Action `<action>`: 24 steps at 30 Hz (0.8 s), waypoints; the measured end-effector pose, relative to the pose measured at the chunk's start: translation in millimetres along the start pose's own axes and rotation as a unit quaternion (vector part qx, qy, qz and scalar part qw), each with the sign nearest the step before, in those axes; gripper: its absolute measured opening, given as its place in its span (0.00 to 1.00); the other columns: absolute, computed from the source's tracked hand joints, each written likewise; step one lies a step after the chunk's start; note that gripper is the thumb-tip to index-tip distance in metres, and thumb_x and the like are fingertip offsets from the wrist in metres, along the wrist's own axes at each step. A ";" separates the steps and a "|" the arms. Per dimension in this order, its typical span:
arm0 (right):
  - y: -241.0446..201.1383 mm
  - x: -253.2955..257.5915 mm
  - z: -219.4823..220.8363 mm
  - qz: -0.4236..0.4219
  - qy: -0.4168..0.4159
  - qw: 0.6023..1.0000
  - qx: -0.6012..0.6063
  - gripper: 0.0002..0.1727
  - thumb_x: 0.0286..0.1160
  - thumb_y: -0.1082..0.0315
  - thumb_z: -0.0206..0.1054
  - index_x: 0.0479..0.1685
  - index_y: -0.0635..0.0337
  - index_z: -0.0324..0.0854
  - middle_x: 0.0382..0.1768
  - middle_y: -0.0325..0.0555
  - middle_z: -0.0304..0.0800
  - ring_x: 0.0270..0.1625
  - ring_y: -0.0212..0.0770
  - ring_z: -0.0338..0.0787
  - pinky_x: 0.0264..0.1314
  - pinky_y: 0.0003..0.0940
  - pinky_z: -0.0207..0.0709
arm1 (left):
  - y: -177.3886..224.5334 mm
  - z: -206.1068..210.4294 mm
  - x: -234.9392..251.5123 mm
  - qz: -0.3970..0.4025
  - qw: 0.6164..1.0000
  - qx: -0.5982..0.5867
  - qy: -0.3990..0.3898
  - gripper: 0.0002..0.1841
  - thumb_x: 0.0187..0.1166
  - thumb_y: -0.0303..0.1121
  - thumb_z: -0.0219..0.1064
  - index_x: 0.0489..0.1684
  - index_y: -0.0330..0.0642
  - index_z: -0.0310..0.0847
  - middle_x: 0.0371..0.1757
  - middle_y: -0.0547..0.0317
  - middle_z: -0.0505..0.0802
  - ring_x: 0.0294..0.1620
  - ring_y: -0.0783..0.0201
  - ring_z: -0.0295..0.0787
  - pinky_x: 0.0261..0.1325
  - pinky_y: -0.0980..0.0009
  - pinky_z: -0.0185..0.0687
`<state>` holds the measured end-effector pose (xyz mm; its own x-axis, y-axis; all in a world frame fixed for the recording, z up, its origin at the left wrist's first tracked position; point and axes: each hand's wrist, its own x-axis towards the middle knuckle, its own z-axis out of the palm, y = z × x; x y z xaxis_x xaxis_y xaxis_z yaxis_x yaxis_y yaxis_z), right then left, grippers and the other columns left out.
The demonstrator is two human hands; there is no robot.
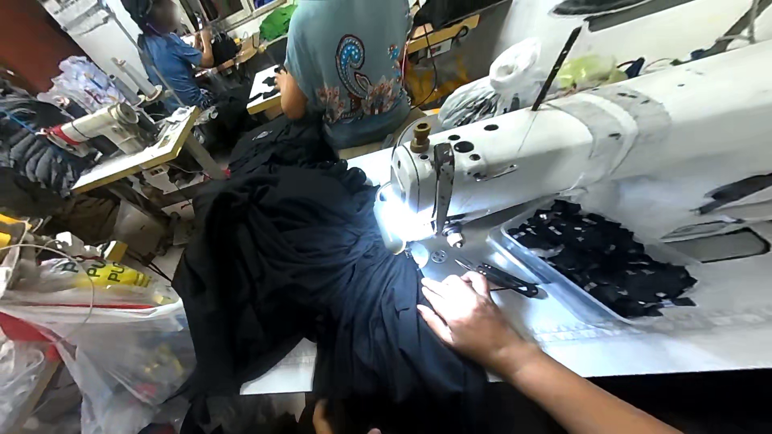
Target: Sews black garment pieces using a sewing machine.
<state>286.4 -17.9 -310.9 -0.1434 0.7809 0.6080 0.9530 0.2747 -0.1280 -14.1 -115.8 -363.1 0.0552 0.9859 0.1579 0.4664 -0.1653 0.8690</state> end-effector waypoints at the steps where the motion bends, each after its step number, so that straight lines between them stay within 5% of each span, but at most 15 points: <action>1: 0.2 -0.6 0.5 0.002 0.003 1.000 -0.002 0.26 0.82 0.53 0.52 0.43 0.63 0.94 0.51 0.50 0.97 0.51 0.53 0.92 0.63 0.59 0.72 | 8.4 -3.2 6.8 -0.011 0.999 0.021 -0.024 0.43 0.69 0.38 0.79 0.74 0.13 0.59 0.64 0.26 0.84 0.67 0.60 0.86 0.73 0.65 0.80; 2: -0.6 -2.2 0.9 0.008 0.005 1.000 -0.004 0.27 0.83 0.53 0.52 0.43 0.62 0.94 0.52 0.50 0.97 0.52 0.52 0.91 0.64 0.59 0.71 | 18.7 -8.9 14.7 -0.018 0.998 0.040 -0.042 0.33 0.71 0.32 0.77 0.67 0.14 0.69 0.55 0.29 0.90 0.60 0.55 0.92 0.67 0.60 0.85; 4: -3.7 -4.7 2.5 0.024 0.010 1.000 -0.010 0.27 0.83 0.52 0.51 0.44 0.61 0.94 0.52 0.48 0.97 0.54 0.52 0.91 0.66 0.59 0.70 | 40.9 -29.9 35.6 0.008 0.997 0.052 -0.052 0.18 0.72 0.25 0.73 0.56 0.21 0.81 0.47 0.41 0.95 0.52 0.63 0.94 0.64 0.65 0.87; 8: -17.5 -4.8 2.9 0.066 -0.015 0.998 -0.018 0.28 0.83 0.49 0.53 0.47 0.62 0.93 0.54 0.51 0.95 0.59 0.54 0.91 0.68 0.65 0.71 | 99.2 -109.8 122.4 0.165 0.965 0.184 0.089 0.16 0.69 0.24 0.65 0.54 0.26 0.83 0.49 0.48 0.93 0.53 0.67 0.90 0.61 0.67 0.87; 10: -27.2 0.9 3.8 0.081 -0.027 0.996 -0.024 0.29 0.81 0.47 0.55 0.47 0.65 0.92 0.55 0.55 0.94 0.62 0.58 0.91 0.67 0.69 0.71 | 137.3 -139.8 186.4 0.233 0.912 0.305 0.146 0.16 0.73 0.25 0.64 0.55 0.27 0.83 0.48 0.39 0.92 0.48 0.51 0.92 0.52 0.52 0.87; 12: -39.8 7.3 1.9 0.106 -0.062 0.992 -0.024 0.32 0.80 0.45 0.57 0.52 0.69 0.90 0.58 0.61 0.92 0.67 0.63 0.89 0.69 0.75 0.69 | 164.6 -147.4 248.8 0.238 0.881 0.386 0.134 0.16 0.77 0.22 0.65 0.62 0.28 0.82 0.57 0.28 0.89 0.58 0.30 0.89 0.58 0.33 0.82; 14: -51.6 14.9 -2.9 0.137 -0.118 0.983 -0.009 0.37 0.80 0.42 0.58 0.59 0.74 0.86 0.64 0.68 0.88 0.73 0.68 0.84 0.73 0.79 0.62 | 159.4 -140.3 307.1 0.265 0.848 0.447 0.106 0.17 0.75 0.20 0.67 0.63 0.32 0.84 0.57 0.25 0.88 0.60 0.23 0.85 0.56 0.28 0.79; 16: -59.0 21.2 -8.0 0.164 -0.175 0.971 -0.004 0.42 0.81 0.38 0.54 0.65 0.76 0.82 0.70 0.70 0.84 0.78 0.68 0.79 0.77 0.80 0.57 | 145.1 -129.4 339.6 0.222 0.848 0.479 0.048 0.18 0.78 0.19 0.65 0.65 0.39 0.85 0.68 0.28 0.84 0.70 0.21 0.76 0.65 0.21 0.67; 19: -57.5 23.3 -12.0 0.184 -0.213 0.960 0.011 0.48 0.79 0.34 0.53 0.73 0.78 0.75 0.76 0.72 0.77 0.82 0.69 0.75 0.80 0.81 0.51 | 146.3 -98.3 320.4 0.163 0.870 0.459 0.078 0.24 0.80 0.19 0.59 0.74 0.44 0.81 0.86 0.39 0.73 0.88 0.26 0.57 0.77 0.14 0.39; 21: -54.7 19.3 -7.9 0.172 -0.177 0.969 0.006 0.49 0.77 0.32 0.55 0.70 0.76 0.79 0.73 0.69 0.81 0.79 0.67 0.79 0.78 0.79 0.57 | 147.3 -62.6 274.7 0.262 0.861 0.419 0.116 0.24 0.80 0.27 0.56 0.77 0.41 0.78 0.84 0.41 0.76 0.88 0.33 0.63 0.81 0.23 0.48; 23: -54.1 17.7 -12.6 0.169 -0.199 0.965 0.021 0.50 0.77 0.31 0.55 0.72 0.76 0.77 0.75 0.69 0.80 0.81 0.66 0.77 0.80 0.78 0.56 | 125.3 -15.0 226.7 0.377 0.861 0.340 0.017 0.23 0.81 0.42 0.58 0.70 0.47 0.86 0.78 0.49 0.85 0.85 0.42 0.71 0.84 0.30 0.55; 24: -51.7 17.1 -14.4 0.163 -0.198 0.966 0.017 0.50 0.76 0.30 0.56 0.72 0.75 0.78 0.75 0.67 0.81 0.80 0.65 0.79 0.79 0.78 0.58 | 112.4 5.6 212.7 0.399 0.854 0.327 -0.070 0.24 0.84 0.52 0.56 0.73 0.58 0.85 0.80 0.60 0.84 0.88 0.48 0.67 0.86 0.28 0.48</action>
<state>238.5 -26.8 -282.5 0.0658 0.9805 0.1849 0.9561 -0.0090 -0.2928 55.1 75.5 -234.4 0.6693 0.5672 0.4799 0.6219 -0.7811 0.0560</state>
